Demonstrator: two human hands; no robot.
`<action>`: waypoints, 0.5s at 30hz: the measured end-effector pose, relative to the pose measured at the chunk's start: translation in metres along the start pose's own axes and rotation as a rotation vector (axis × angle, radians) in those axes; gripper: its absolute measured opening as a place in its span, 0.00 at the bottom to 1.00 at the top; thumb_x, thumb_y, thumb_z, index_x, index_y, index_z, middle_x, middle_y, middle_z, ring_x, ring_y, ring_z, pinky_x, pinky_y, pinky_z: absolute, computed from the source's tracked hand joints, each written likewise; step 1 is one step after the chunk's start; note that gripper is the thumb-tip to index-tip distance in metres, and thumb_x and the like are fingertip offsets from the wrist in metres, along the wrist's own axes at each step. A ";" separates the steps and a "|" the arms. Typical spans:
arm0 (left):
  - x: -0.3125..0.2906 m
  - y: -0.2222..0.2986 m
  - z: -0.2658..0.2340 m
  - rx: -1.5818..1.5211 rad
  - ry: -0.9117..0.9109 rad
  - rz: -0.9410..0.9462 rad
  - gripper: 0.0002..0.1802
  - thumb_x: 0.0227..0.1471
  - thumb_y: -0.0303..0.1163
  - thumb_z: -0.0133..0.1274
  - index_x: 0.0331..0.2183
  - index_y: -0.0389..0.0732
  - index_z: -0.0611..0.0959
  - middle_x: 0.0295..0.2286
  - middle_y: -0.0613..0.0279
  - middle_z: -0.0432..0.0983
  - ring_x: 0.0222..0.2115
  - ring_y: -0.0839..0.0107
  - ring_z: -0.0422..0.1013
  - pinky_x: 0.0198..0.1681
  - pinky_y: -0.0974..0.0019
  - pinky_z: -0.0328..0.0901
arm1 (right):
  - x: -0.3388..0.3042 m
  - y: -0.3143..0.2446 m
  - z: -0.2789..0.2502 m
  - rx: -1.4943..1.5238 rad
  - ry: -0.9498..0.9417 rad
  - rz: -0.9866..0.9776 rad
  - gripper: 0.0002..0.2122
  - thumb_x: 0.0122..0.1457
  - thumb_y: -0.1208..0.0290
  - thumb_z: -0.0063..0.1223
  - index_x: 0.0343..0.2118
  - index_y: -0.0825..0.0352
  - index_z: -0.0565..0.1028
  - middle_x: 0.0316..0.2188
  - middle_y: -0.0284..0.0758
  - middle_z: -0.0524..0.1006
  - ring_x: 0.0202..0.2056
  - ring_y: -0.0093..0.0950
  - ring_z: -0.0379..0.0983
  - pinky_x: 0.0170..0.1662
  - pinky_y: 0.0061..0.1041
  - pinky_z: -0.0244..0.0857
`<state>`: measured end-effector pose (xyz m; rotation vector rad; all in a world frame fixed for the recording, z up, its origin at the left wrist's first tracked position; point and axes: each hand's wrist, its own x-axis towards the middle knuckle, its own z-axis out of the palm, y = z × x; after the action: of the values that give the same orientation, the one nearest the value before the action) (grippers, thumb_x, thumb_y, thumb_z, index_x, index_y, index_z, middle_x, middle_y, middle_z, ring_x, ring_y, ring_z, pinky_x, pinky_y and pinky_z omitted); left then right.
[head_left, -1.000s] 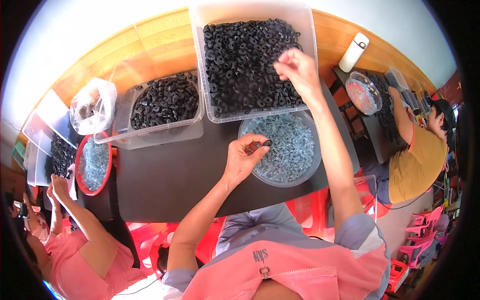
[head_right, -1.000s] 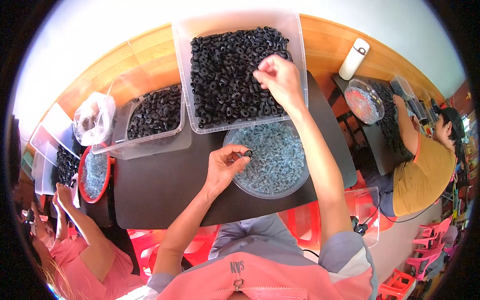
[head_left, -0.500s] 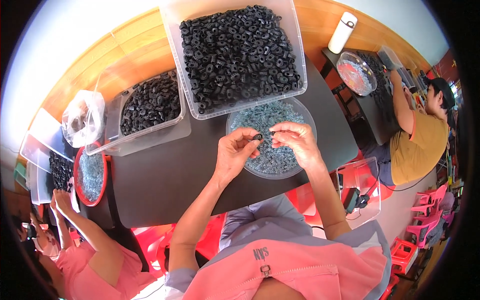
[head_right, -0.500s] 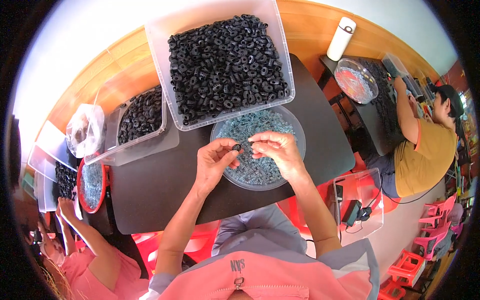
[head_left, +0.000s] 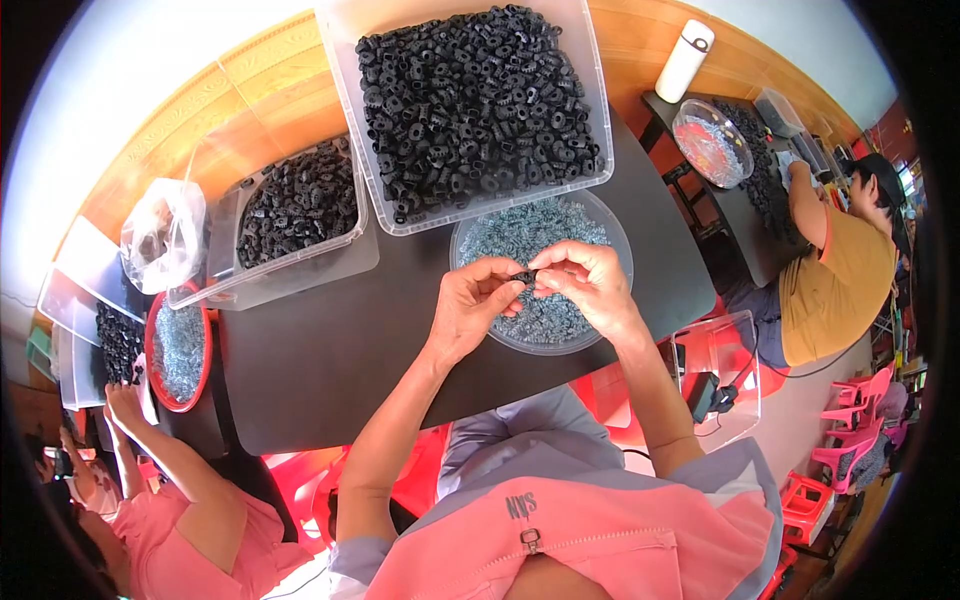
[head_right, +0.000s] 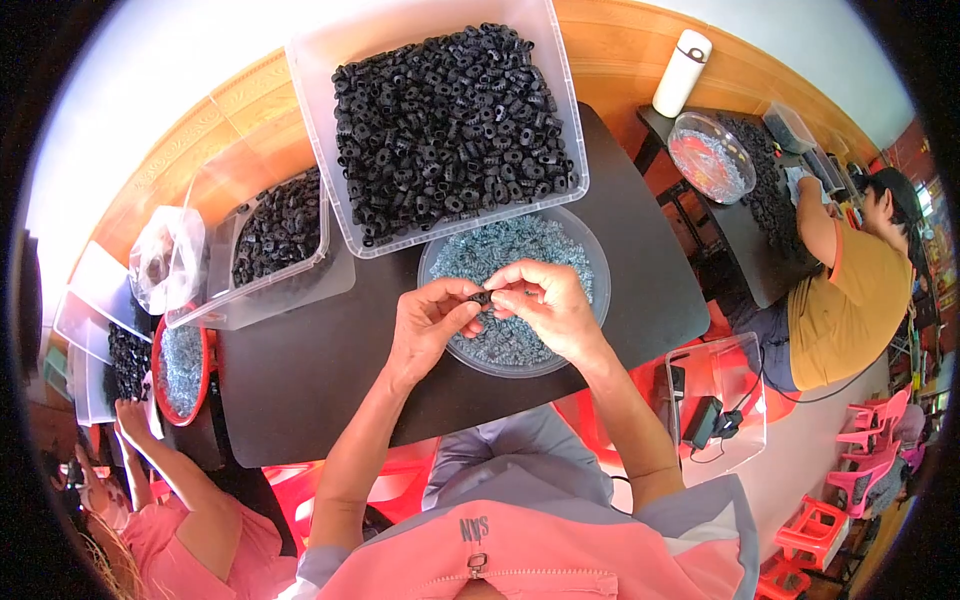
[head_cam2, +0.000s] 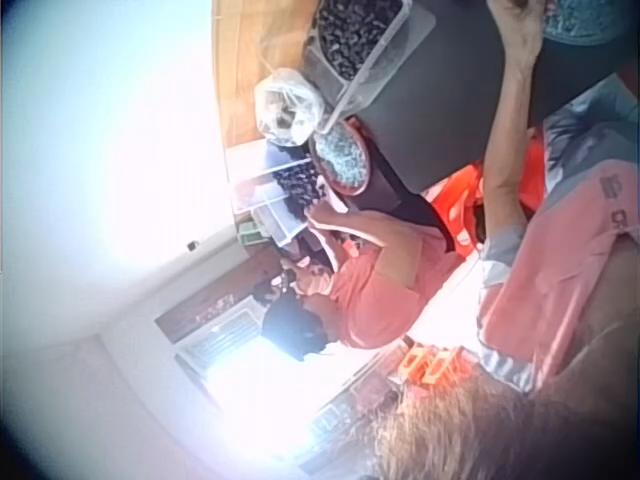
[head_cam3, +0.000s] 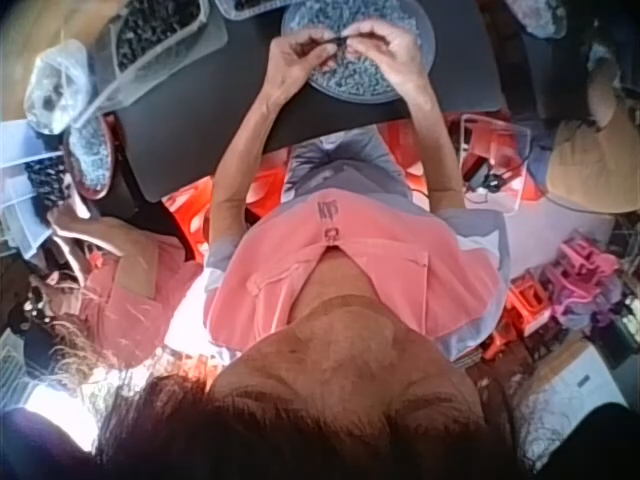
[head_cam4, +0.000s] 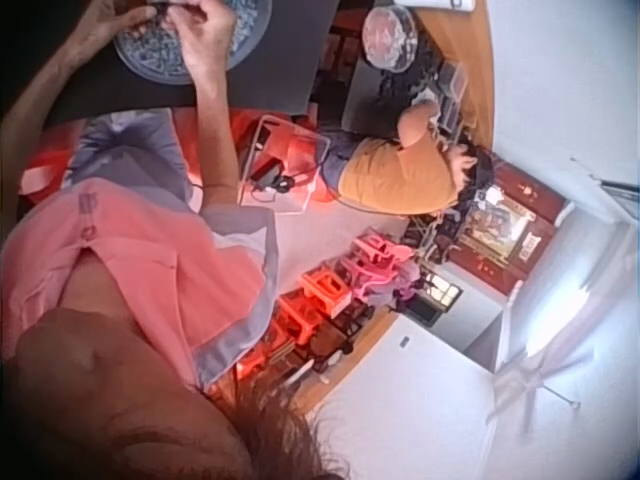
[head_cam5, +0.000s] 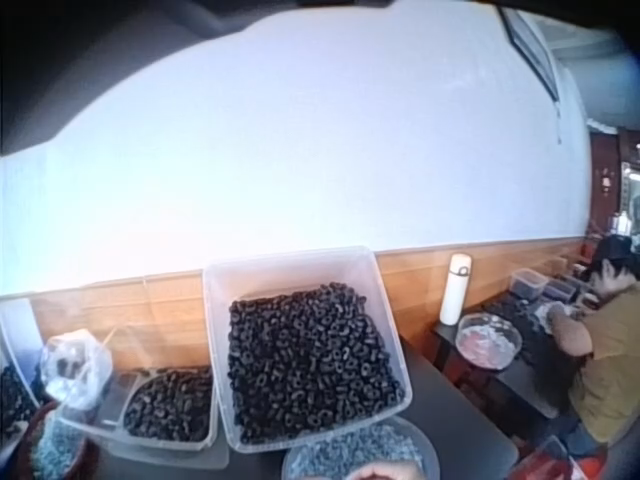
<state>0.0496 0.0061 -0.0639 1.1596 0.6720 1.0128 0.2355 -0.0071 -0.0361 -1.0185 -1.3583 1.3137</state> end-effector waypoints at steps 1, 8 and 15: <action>0.000 0.000 0.000 0.004 -0.007 -0.002 0.07 0.52 0.20 0.51 0.36 0.34 0.77 0.28 0.64 0.75 0.26 0.79 0.72 0.29 0.76 0.69 | 0.000 0.000 0.000 -0.062 -0.016 -0.030 0.05 0.54 0.81 0.52 0.34 0.74 0.75 0.28 0.35 0.76 0.31 0.21 0.74 0.34 0.20 0.72; 0.001 -0.006 -0.002 0.108 -0.039 0.003 0.08 0.53 0.23 0.50 0.37 0.33 0.77 0.28 0.63 0.75 0.26 0.79 0.72 0.29 0.75 0.69 | 0.001 -0.002 0.010 -0.371 0.072 -0.113 0.05 0.50 0.83 0.54 0.31 0.71 0.75 0.24 0.35 0.74 0.26 0.25 0.74 0.30 0.21 0.70; 0.002 -0.004 -0.001 0.218 0.083 -0.014 0.06 0.52 0.21 0.50 0.34 0.31 0.78 0.24 0.63 0.76 0.23 0.79 0.72 0.27 0.75 0.69 | 0.007 0.004 0.021 -0.662 0.111 -0.331 0.05 0.48 0.88 0.51 0.27 0.71 0.72 0.24 0.37 0.72 0.25 0.28 0.73 0.27 0.23 0.68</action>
<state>0.0506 0.0076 -0.0678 1.3050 0.8727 0.9981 0.2130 -0.0042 -0.0386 -1.2039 -1.8320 0.5519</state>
